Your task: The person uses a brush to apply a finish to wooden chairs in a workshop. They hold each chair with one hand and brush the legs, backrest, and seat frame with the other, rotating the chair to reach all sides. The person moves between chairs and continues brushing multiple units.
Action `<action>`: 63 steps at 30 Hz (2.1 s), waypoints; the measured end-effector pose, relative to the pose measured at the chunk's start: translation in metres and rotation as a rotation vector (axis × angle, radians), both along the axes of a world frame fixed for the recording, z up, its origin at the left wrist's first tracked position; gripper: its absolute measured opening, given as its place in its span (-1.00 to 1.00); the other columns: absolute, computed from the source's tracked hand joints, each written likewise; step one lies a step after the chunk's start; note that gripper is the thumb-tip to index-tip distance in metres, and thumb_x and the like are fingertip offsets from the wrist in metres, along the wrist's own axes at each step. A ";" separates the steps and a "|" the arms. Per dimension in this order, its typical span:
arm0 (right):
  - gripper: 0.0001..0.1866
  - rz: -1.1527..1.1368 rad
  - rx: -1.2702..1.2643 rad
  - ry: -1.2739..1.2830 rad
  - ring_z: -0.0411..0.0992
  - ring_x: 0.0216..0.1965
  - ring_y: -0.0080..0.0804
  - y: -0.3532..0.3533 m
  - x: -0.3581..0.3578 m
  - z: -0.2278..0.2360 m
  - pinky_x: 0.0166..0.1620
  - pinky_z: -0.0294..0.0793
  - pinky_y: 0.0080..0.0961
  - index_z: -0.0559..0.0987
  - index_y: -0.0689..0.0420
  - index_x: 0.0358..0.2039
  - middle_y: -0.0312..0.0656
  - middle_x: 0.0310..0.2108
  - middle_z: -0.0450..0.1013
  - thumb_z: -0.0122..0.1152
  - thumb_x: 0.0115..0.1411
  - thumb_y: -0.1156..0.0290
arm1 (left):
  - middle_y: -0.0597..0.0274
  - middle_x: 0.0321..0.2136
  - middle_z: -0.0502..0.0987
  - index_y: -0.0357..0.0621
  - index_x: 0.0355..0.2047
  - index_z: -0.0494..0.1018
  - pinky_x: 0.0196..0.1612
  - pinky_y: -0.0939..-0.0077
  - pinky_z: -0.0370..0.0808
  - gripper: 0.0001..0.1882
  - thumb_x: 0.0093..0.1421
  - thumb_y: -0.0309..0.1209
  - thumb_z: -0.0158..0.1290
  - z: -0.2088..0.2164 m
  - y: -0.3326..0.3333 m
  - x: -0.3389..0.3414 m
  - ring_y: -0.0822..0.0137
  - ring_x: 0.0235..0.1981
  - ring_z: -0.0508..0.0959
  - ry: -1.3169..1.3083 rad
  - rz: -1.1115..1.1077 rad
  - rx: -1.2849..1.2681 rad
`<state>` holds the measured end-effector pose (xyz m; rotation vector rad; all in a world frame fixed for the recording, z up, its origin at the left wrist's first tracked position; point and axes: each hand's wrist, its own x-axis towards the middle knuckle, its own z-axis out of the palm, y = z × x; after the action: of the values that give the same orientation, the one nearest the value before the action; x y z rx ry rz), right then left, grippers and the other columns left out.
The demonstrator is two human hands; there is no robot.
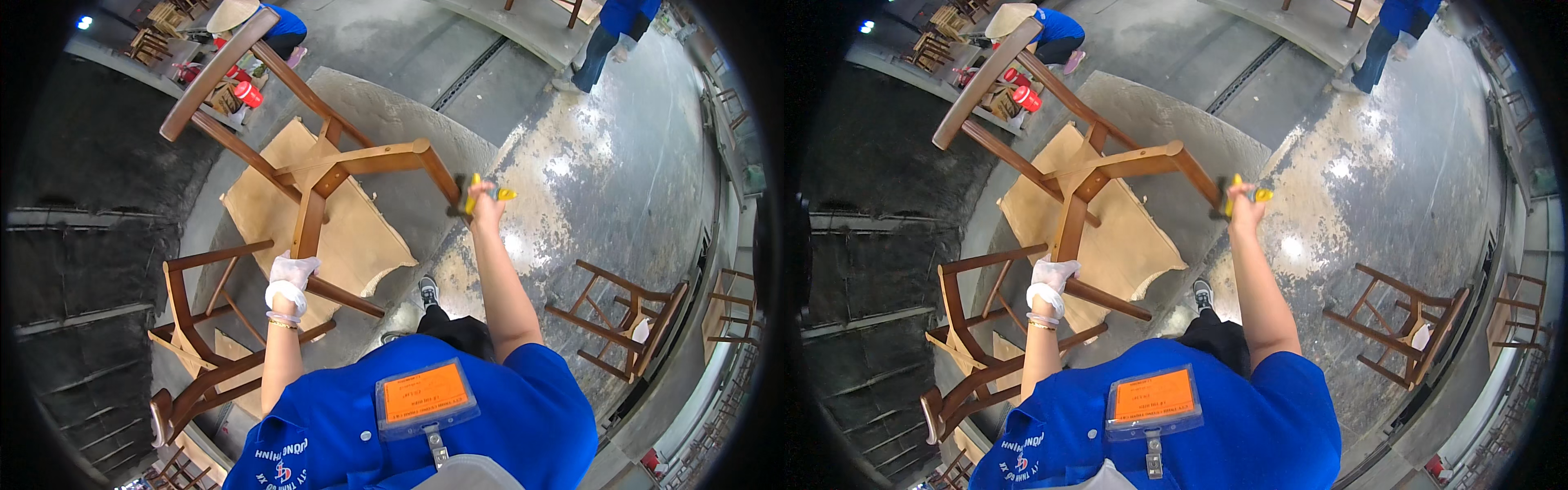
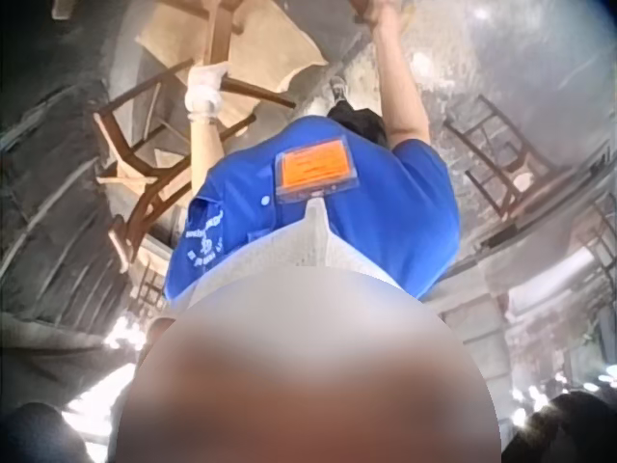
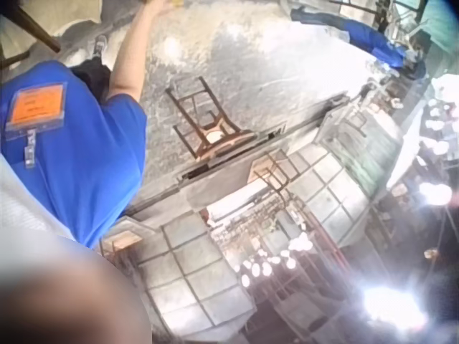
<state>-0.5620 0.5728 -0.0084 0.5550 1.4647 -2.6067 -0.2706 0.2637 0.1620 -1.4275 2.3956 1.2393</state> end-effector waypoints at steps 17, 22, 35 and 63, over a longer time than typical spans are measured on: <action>-0.55 0.111 1.113 -0.736 0.68 -0.23 -0.14 0.291 0.179 -0.203 -0.07 0.63 -0.22 0.67 0.27 -0.23 -0.03 -0.30 0.67 0.45 0.10 0.10 | -0.06 -0.46 0.66 -0.32 -0.21 0.57 -0.27 0.20 0.62 -0.56 -0.11 -0.40 0.39 -0.081 0.027 -0.018 0.05 -0.38 0.68 -0.157 -0.212 -0.019; -0.50 0.311 1.273 -0.752 0.68 -0.12 0.00 0.342 0.223 -0.211 -0.02 0.62 -0.17 0.69 0.32 -0.19 0.08 -0.22 0.68 0.45 0.07 0.10 | -0.21 -0.31 0.69 -0.26 -0.10 0.58 -0.14 0.11 0.63 -0.56 -0.01 -0.37 0.30 -0.071 -0.026 -0.049 -0.11 -0.21 0.71 -0.248 -0.275 -0.160; -0.81 0.681 0.737 -0.287 0.47 -0.46 -0.51 0.142 0.126 -0.158 -0.34 0.48 -0.45 0.53 0.17 -0.41 -0.29 -0.49 0.49 0.31 -0.02 0.71 | -0.11 0.09 0.58 -0.20 0.08 0.51 0.21 0.13 0.52 -0.58 0.18 -0.51 0.06 -0.062 -0.036 0.031 -0.11 0.14 0.55 0.161 0.131 -0.640; -0.82 1.076 -0.430 0.853 0.34 0.30 0.01 -0.193 0.458 0.284 0.37 0.26 -0.04 0.45 0.05 -0.33 0.11 0.25 0.36 0.28 0.25 0.61 | 0.11 0.00 0.69 0.00 0.04 0.64 0.13 0.24 0.58 -0.59 0.24 -0.15 0.16 -0.238 0.006 0.589 0.01 0.10 0.65 -0.321 0.323 0.246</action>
<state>-0.1037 0.3801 0.2756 -1.1756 0.7997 -2.0758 0.3187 0.2699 -0.0761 -1.8167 1.7915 1.2020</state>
